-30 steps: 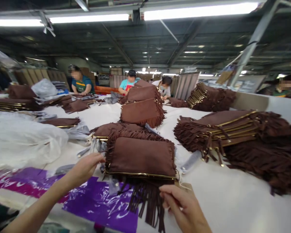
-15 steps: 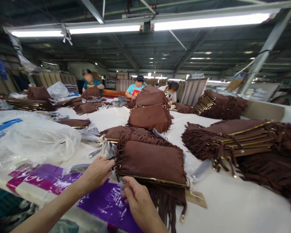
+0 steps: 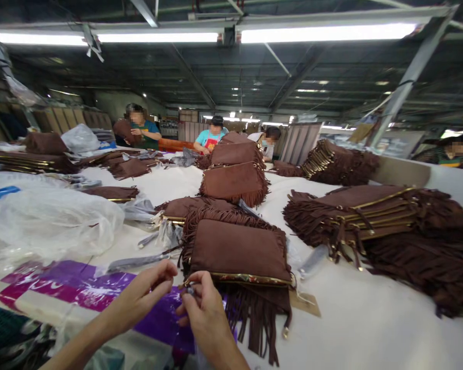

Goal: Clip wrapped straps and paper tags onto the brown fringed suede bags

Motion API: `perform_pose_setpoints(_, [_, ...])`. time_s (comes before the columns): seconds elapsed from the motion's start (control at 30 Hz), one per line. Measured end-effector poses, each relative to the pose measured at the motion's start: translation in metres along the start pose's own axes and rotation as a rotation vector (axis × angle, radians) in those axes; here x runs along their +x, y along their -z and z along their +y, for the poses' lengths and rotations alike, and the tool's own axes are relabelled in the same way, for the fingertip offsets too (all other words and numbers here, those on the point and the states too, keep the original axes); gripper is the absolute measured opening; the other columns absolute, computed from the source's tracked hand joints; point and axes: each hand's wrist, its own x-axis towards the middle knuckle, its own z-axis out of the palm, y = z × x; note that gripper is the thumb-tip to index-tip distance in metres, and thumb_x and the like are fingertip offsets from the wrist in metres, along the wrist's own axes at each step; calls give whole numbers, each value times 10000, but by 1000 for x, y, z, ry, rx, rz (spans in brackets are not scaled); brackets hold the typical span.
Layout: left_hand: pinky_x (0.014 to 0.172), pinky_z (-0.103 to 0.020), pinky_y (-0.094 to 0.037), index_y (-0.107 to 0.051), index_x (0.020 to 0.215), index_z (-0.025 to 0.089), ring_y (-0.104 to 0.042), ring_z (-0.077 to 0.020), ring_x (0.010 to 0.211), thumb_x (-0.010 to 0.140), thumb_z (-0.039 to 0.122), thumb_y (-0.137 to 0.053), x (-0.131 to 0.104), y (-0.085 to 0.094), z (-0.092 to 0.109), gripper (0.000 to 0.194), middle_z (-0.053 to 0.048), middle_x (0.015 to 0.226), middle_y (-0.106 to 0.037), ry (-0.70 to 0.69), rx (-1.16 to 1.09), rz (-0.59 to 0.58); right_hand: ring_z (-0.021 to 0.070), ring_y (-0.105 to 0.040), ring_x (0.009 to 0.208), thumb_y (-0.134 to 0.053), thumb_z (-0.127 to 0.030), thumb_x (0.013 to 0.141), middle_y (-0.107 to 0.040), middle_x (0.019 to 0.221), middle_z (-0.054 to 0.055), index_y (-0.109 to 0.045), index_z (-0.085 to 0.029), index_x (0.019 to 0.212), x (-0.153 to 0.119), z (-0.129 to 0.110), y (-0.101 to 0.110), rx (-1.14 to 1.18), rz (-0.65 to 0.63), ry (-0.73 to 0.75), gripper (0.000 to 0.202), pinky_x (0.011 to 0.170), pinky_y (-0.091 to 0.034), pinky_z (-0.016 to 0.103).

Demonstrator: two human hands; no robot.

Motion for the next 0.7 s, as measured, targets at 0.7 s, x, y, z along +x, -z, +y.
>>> perform_pose_setpoints(0.7, [617, -232, -371, -564, 630, 169, -504, -150, 656, 822, 352, -470, 27, -38, -15, 281, 9, 634, -550, 64, -97, -1, 251, -651, 654, -341, -175, 848, -591, 710, 29, -393, -221, 928, -14, 0, 12, -834, 66, 420, 106, 544, -321, 287])
